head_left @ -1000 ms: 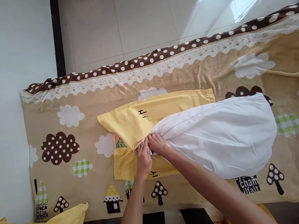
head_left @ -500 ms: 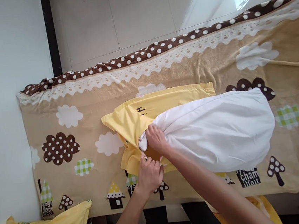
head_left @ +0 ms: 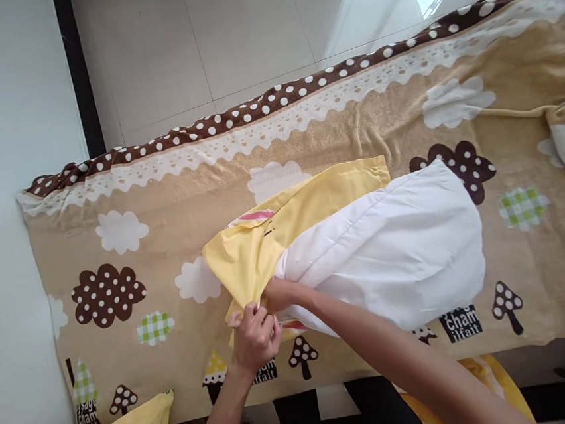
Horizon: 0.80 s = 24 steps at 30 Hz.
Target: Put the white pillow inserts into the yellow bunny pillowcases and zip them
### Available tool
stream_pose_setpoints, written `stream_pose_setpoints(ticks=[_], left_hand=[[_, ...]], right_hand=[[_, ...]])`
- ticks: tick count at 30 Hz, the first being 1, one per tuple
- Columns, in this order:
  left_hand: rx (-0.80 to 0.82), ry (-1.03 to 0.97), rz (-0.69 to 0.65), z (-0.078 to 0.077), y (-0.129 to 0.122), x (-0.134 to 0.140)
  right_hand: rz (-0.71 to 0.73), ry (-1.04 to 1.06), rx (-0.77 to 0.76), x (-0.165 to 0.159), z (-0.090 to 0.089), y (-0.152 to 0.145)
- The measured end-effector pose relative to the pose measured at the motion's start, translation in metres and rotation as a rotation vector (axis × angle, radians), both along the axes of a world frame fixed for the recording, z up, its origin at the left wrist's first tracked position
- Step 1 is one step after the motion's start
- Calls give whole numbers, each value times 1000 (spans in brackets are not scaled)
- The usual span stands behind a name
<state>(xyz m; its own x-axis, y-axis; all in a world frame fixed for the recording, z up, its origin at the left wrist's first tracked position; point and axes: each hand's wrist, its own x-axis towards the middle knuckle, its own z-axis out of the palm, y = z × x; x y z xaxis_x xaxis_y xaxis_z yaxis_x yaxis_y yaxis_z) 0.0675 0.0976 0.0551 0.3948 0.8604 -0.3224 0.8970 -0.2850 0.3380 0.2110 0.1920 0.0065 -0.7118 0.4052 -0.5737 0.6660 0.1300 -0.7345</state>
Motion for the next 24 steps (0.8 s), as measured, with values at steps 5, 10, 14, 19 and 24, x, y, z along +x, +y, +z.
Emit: stream_pose_setpoints(ticks=[5, 10, 14, 19, 24], left_hand=[[34, 73, 209, -13, 7, 17], [127, 177, 322, -30, 44, 25], [111, 160, 266, -39, 63, 19], [155, 190, 273, -44, 86, 23], [278, 161, 316, -48, 108, 32]], right_hand=[[-265, -183, 243, 1, -15, 5], [-176, 22, 580, 19, -17, -5], [-135, -51, 765, 61, -8, -12], [39, -259, 493, 76, -5, -9], [10, -179, 298, 27, -1, -4]])
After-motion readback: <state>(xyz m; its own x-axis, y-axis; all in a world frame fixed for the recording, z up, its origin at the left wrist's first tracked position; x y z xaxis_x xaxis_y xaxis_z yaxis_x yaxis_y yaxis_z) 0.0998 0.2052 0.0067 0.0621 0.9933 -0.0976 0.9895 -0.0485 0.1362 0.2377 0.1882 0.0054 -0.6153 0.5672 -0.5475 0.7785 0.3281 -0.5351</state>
